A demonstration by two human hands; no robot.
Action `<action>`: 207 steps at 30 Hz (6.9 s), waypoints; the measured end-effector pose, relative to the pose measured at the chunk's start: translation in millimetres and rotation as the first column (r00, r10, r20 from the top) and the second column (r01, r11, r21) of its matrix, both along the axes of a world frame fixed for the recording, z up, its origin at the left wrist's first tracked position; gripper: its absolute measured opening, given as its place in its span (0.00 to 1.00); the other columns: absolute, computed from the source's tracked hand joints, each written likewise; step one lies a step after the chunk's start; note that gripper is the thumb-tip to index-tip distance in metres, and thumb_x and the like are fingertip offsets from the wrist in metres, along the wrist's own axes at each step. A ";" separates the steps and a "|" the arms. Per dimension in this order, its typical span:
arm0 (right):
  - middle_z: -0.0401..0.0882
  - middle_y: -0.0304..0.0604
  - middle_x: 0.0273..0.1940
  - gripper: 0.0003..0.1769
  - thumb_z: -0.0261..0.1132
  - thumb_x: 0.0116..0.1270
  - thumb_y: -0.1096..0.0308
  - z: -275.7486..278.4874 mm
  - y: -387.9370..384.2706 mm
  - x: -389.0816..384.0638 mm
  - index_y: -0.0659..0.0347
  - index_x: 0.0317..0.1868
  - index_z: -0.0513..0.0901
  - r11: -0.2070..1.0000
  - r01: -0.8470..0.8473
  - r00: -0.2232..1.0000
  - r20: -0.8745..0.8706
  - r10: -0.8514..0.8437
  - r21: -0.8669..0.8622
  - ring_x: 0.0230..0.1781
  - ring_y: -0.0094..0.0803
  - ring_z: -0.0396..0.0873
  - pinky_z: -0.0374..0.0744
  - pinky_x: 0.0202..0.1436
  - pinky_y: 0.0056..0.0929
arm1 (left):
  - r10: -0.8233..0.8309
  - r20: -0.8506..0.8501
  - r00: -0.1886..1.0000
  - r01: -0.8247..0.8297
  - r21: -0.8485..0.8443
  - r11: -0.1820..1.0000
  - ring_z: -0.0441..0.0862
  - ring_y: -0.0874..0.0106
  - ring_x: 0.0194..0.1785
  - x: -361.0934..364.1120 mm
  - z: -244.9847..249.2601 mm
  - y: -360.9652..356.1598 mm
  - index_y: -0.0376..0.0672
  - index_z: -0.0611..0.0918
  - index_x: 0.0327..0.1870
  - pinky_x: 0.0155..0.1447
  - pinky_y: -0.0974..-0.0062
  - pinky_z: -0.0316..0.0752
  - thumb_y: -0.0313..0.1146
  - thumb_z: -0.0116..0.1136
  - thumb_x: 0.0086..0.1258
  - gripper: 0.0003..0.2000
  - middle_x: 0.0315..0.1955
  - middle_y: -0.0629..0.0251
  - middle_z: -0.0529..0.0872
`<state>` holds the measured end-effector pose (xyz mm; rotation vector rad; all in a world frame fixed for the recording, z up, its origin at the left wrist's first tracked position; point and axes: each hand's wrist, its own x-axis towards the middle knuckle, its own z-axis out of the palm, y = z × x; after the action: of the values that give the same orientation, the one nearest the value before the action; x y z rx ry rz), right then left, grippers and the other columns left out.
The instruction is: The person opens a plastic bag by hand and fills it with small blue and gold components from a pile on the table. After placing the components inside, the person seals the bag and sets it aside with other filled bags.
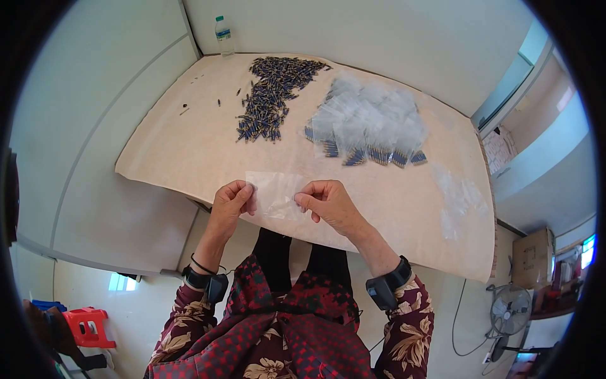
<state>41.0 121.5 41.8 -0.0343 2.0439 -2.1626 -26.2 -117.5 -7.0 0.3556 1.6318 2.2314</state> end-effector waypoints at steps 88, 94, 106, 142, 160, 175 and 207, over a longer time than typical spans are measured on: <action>0.81 0.43 0.36 0.20 0.60 0.60 0.70 -30.6 -38.1 11.5 0.62 0.53 0.75 0.138 0.457 0.822 -0.477 0.312 0.879 0.35 0.39 0.82 0.81 0.27 0.34 | 0.128 -0.643 0.755 -0.326 -0.199 0.924 0.74 0.80 0.27 38.3 24.6 55.9 0.36 0.77 0.41 0.31 0.81 0.70 0.19 0.56 0.67 0.04 0.26 0.68 0.77; 0.81 0.50 0.41 0.20 0.60 0.63 0.73 -22.6 -40.9 12.0 0.63 0.57 0.72 0.470 0.397 0.870 -0.486 0.081 0.788 0.39 0.47 0.82 0.80 0.32 0.41 | 0.061 -0.561 0.826 -0.244 -0.258 0.935 0.76 0.79 0.36 36.0 17.1 56.2 0.36 0.74 0.50 0.36 0.81 0.73 0.16 0.50 0.67 0.12 0.39 0.65 0.77; 0.79 0.51 0.54 0.30 0.63 0.63 0.71 -16.3 -39.2 21.6 0.57 0.66 0.69 0.684 0.316 0.847 -0.520 0.109 0.658 0.43 0.48 0.82 0.82 0.38 0.39 | 0.053 -0.052 0.997 -0.048 0.096 0.994 0.80 0.74 0.35 29.1 -9.2 53.3 0.37 0.74 0.48 0.36 0.79 0.76 0.39 0.55 0.73 0.13 0.36 0.66 0.80; 0.83 0.50 0.50 0.08 0.64 0.70 0.69 -43.3 -33.1 31.7 0.61 0.46 0.77 0.864 0.328 0.938 0.026 -0.345 -0.382 0.43 0.30 0.85 0.80 0.35 0.19 | 0.037 0.131 0.991 -0.057 0.158 0.986 0.81 0.73 0.46 35.7 -1.1 44.4 0.38 0.64 0.71 0.47 0.73 0.78 0.51 0.34 0.81 0.28 0.50 0.59 0.80; 0.78 0.50 0.60 0.22 0.59 0.74 0.61 -30.2 -15.7 29.0 0.67 0.62 0.74 0.875 0.206 0.975 0.171 -0.144 -0.437 0.58 0.38 0.80 0.83 0.35 0.19 | 0.104 -0.071 0.992 -0.097 0.101 0.990 0.84 0.74 0.38 20.0 -12.6 41.9 0.32 0.79 0.56 0.42 0.77 0.80 0.42 0.46 0.80 0.20 0.39 0.64 0.84; 0.68 0.48 0.69 0.29 0.52 0.78 0.58 -26.8 -14.7 32.9 0.59 0.74 0.58 0.809 0.064 0.996 0.093 -0.012 -0.584 0.65 0.40 0.73 0.73 0.25 0.11 | 0.008 -0.003 1.000 -0.008 0.089 0.996 0.85 0.71 0.41 28.2 0.1 36.5 0.33 0.77 0.60 0.43 0.77 0.80 0.44 0.40 0.81 0.23 0.42 0.58 0.85; 0.76 0.59 0.60 0.35 0.62 0.72 0.63 -21.9 18.8 15.4 0.75 0.70 0.58 0.953 0.020 0.954 0.292 0.072 -0.301 0.57 0.41 0.80 0.87 0.39 0.27 | 0.015 -0.685 0.728 -0.490 -0.505 0.710 0.74 0.51 0.62 7.2 -21.3 20.1 0.35 0.70 0.66 0.64 0.56 0.71 0.41 0.66 0.64 0.32 0.55 0.47 0.78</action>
<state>56.4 140.3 19.9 0.2157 1.5310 -2.2790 -19.0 -97.4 -28.3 0.7741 2.8878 1.5589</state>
